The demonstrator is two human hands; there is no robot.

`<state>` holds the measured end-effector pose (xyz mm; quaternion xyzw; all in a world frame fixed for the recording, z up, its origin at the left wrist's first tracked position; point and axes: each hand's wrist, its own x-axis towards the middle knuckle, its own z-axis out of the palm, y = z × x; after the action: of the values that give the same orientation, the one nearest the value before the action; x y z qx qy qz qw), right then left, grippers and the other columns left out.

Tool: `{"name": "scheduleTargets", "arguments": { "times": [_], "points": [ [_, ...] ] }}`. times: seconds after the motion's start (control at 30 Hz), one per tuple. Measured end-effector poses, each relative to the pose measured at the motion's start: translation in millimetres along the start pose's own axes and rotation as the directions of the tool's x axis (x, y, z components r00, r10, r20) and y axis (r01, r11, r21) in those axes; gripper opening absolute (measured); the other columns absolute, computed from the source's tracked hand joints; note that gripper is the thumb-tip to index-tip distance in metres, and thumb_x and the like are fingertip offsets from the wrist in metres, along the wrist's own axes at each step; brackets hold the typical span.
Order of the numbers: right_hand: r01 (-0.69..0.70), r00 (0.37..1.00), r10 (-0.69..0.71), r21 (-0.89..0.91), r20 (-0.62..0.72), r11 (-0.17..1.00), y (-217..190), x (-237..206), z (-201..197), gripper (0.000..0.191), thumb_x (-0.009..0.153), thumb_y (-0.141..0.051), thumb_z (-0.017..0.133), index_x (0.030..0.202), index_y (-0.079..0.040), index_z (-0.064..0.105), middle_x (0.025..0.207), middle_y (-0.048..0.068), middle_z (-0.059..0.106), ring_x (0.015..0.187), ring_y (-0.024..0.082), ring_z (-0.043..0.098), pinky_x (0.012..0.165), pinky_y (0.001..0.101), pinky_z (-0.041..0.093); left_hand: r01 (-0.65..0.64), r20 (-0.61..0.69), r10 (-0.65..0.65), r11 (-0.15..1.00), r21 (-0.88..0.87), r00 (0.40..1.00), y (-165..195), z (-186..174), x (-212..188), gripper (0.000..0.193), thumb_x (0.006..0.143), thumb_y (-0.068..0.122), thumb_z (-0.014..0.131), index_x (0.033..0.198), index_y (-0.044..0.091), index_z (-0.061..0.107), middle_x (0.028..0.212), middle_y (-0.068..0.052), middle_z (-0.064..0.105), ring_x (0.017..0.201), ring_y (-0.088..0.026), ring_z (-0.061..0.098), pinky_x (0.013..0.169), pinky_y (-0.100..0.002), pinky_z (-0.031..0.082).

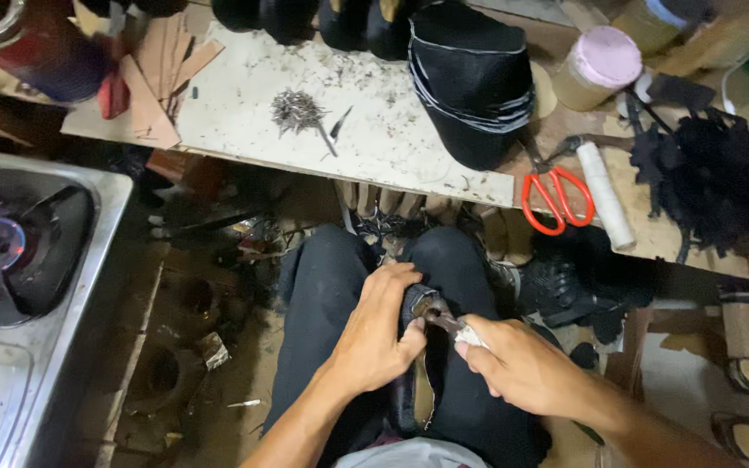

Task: The person sits at a shoemaking bench and lasts a black fabric shoe upper over a wooden last on their lap. They pull and tuck the fabric edges around the insole, trim excess material with scissors, and hammer and press the edges to secure the upper, then hold up the finished shoe.

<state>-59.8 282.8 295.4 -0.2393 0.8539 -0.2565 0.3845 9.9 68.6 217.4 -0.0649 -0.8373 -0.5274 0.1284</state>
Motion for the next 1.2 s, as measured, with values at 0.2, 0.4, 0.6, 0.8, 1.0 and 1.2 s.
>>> {"name": "scheduleTargets", "arguments": {
  "times": [0.2,0.4,0.6,0.8,1.0,1.2],
  "points": [
    [0.158,0.979,-0.119,-0.253,0.164,0.955,-19,-18,-30,0.015,0.090,-0.024,0.059,0.095,-0.010,0.061,0.076,0.018,0.066,0.071,0.039,0.067,0.064,0.0495,0.050,0.133,-0.129,-0.134,0.991,-0.014,0.983,-24,-15,0,0.046,0.081,0.009,0.062,0.124,-0.003,0.055,0.137,-0.024,0.059,0.138,-0.044,0.049,0.115,-0.049,0.038],
    [0.087,0.996,-0.081,-0.582,0.036,0.808,-36,60,-51,0.023,0.092,-0.027,0.056,0.090,-0.006,0.065,0.083,0.022,0.070,0.085,0.045,0.067,0.077,0.0576,0.050,0.094,-0.184,-0.110,0.991,-0.090,0.977,-16,-2,-7,0.033,0.085,0.010,0.062,0.117,-0.001,0.060,0.132,-0.022,0.063,0.134,-0.041,0.055,0.115,-0.047,0.041],
    [0.313,0.834,-0.477,-0.473,-0.278,0.823,-77,174,-53,0.022,0.092,-0.020,0.056,0.100,-0.001,0.063,0.085,0.028,0.069,0.085,0.050,0.065,0.077,0.0582,0.050,0.077,-0.205,-0.089,0.995,-0.068,0.975,-11,-3,-4,0.034,0.087,0.010,0.064,0.118,-0.001,0.059,0.133,-0.021,0.063,0.133,-0.040,0.055,0.115,-0.047,0.042],
    [0.282,0.860,-0.434,-0.459,-0.269,0.842,-90,177,-58,0.022,0.093,-0.022,0.059,0.099,-0.001,0.063,0.082,0.026,0.069,0.083,0.047,0.067,0.074,0.0548,0.051,0.082,-0.142,-0.097,0.991,-0.109,0.985,-18,-30,-9,0.040,0.091,0.017,0.061,0.126,-0.001,0.057,0.136,-0.021,0.060,0.133,-0.039,0.055,0.114,-0.044,0.041],
    [0.052,0.995,-0.063,0.141,0.076,0.989,-58,72,-32,0.023,0.093,-0.023,0.054,0.097,-0.007,0.070,0.078,0.005,0.078,0.072,0.014,0.074,0.066,0.0302,0.059,0.203,0.005,-0.214,0.920,-0.334,0.977,-39,-57,-2,0.045,0.105,0.028,0.036,0.115,-0.002,0.069,0.112,-0.017,0.069,0.109,-0.031,0.067,0.099,-0.037,0.048],
    [-0.083,0.949,-0.023,0.320,0.314,0.944,-21,16,-1,0.026,0.096,-0.024,0.055,0.104,-0.005,0.070,0.087,0.005,0.076,0.078,0.013,0.074,0.070,0.0301,0.061,0.189,0.076,-0.173,0.925,-0.330,0.982,-23,-32,11,0.045,0.104,0.027,0.038,0.101,-0.003,0.072,0.091,-0.014,0.068,0.087,-0.029,0.068,0.083,-0.037,0.052]
  ]
}}
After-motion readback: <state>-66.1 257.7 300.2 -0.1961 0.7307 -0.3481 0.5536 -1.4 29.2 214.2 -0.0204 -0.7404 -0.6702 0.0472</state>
